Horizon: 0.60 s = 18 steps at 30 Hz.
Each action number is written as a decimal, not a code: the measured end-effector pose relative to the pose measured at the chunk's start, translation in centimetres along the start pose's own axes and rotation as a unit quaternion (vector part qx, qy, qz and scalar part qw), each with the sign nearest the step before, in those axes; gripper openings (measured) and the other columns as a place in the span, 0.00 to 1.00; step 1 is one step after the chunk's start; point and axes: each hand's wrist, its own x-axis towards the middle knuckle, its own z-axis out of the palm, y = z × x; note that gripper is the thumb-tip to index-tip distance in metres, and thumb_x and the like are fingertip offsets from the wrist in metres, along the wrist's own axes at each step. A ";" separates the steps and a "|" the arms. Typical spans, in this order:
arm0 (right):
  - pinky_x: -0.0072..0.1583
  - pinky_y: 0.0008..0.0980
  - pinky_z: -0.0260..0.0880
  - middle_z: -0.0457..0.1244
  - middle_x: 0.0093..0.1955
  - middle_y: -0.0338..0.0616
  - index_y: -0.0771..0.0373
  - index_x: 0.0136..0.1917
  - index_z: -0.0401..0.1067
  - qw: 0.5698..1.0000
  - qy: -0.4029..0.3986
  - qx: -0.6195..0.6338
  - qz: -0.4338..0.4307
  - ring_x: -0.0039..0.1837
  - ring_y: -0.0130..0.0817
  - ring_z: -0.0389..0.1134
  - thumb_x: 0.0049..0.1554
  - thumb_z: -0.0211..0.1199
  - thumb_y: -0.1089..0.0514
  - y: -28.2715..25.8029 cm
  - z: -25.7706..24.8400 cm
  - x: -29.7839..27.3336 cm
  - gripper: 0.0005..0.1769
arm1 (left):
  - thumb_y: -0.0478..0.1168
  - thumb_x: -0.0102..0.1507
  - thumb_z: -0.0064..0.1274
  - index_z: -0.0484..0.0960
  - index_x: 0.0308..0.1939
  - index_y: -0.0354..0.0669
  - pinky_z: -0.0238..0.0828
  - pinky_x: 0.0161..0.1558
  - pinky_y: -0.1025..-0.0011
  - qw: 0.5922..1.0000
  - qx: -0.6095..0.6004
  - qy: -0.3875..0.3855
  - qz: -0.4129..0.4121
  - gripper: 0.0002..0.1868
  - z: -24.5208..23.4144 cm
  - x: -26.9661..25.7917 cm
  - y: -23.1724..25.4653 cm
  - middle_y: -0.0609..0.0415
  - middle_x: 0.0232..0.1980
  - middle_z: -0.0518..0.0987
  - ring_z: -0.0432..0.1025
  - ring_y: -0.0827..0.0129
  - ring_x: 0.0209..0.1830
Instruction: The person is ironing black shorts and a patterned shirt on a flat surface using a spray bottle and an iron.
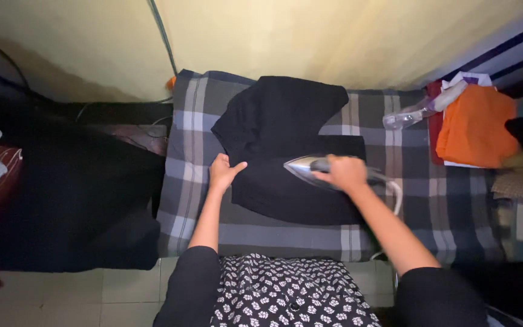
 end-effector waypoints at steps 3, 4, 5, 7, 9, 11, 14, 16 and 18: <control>0.38 0.46 0.73 0.69 0.30 0.49 0.55 0.39 0.77 0.999 -0.030 -0.008 0.042 0.35 0.48 0.73 0.44 0.62 0.16 5.7 0.6 -1.0 0.40 | 0.46 0.45 0.78 0.74 0.37 0.41 0.70 0.34 0.67 1.000 -0.005 -0.019 -0.007 0.29 -0.4 0.5 -0.5 0.56 0.27 0.75 0.70 0.70 0.27; 0.38 0.46 0.73 0.69 0.30 0.49 0.55 0.39 0.77 0.999 -0.029 -0.007 0.040 0.35 0.48 0.73 0.44 0.62 0.16 6.9 0.5 -1.3 0.40 | 0.46 0.45 0.78 0.74 0.37 0.41 0.70 0.34 0.67 1.000 -0.004 -0.017 -0.008 0.29 -0.2 0.6 -1.3 0.56 0.27 0.75 0.70 0.70 0.27; 0.40 0.47 0.73 0.69 0.32 0.50 0.55 0.40 0.78 0.997 -0.041 -0.017 0.056 0.36 0.49 0.74 0.43 0.61 0.15 8.2 0.3 -1.6 0.40 | 0.44 0.46 0.77 0.74 0.39 0.41 0.70 0.33 0.70 0.994 -0.101 -0.028 -0.023 0.27 0.1 0.8 -2.1 0.58 0.28 0.74 0.70 0.73 0.28; 0.41 0.48 0.74 0.70 0.33 0.51 0.55 0.40 0.78 0.996 -0.052 -0.028 0.073 0.38 0.50 0.74 0.43 0.60 0.15 10.4 0.1 -1.9 0.41 | 0.41 0.48 0.76 0.73 0.40 0.42 0.70 0.33 0.73 0.979 -0.196 -0.040 -0.036 0.26 0.2 0.6 -2.6 0.60 0.30 0.74 0.69 0.76 0.29; 0.45 0.49 0.75 0.70 0.34 0.54 0.55 0.43 0.79 0.993 -0.060 -0.022 0.096 0.40 0.52 0.74 0.41 0.61 0.14 12.2 0.0 -2.4 0.43 | 0.38 0.52 0.73 0.72 0.36 0.43 0.69 0.36 0.78 0.964 -0.264 -0.038 -0.012 0.22 -0.4 -0.4 -2.0 0.63 0.31 0.74 0.70 0.79 0.31; 0.45 0.49 0.75 0.70 0.35 0.54 0.55 0.45 0.80 0.995 -0.045 -0.016 0.087 0.40 0.52 0.74 0.40 0.62 0.15 13.5 0.6 -2.1 0.43 | 0.39 0.52 0.74 0.75 0.34 0.42 0.69 0.36 0.77 0.977 -0.211 -0.032 -0.014 0.19 -1.0 -0.9 -0.9 0.61 0.31 0.75 0.70 0.78 0.30; 0.45 0.49 0.75 0.70 0.35 0.53 0.55 0.45 0.80 0.997 -0.045 -0.014 0.068 0.40 0.52 0.74 0.41 0.62 0.16 13.5 0.3 -1.4 0.42 | 0.40 0.51 0.75 0.80 0.32 0.40 0.70 0.36 0.76 0.990 -0.140 -0.008 -0.003 0.17 -1.7 -1.6 0.6 0.59 0.33 0.75 0.69 0.77 0.30; 0.45 0.49 0.75 0.70 0.35 0.51 0.55 0.42 0.80 0.996 -0.061 -0.015 0.060 0.40 0.51 0.74 0.43 0.62 0.16 13.1 0.1 -0.9 0.40 | 0.41 0.50 0.76 0.82 0.31 0.40 0.70 0.36 0.75 0.993 -0.121 0.009 0.010 0.17 -1.6 -2.0 1.1 0.58 0.35 0.74 0.68 0.76 0.31; 0.44 0.48 0.75 0.69 0.32 0.50 0.52 0.39 0.80 1.000 -0.016 -0.015 0.019 0.38 0.51 0.73 0.44 0.62 0.17 12.4 0.3 0.2 0.37 | 0.41 0.51 0.76 0.85 0.30 0.39 0.68 0.35 0.73 0.995 -0.097 0.015 0.004 0.15 -1.6 -1.7 1.3 0.55 0.36 0.72 0.67 0.74 0.30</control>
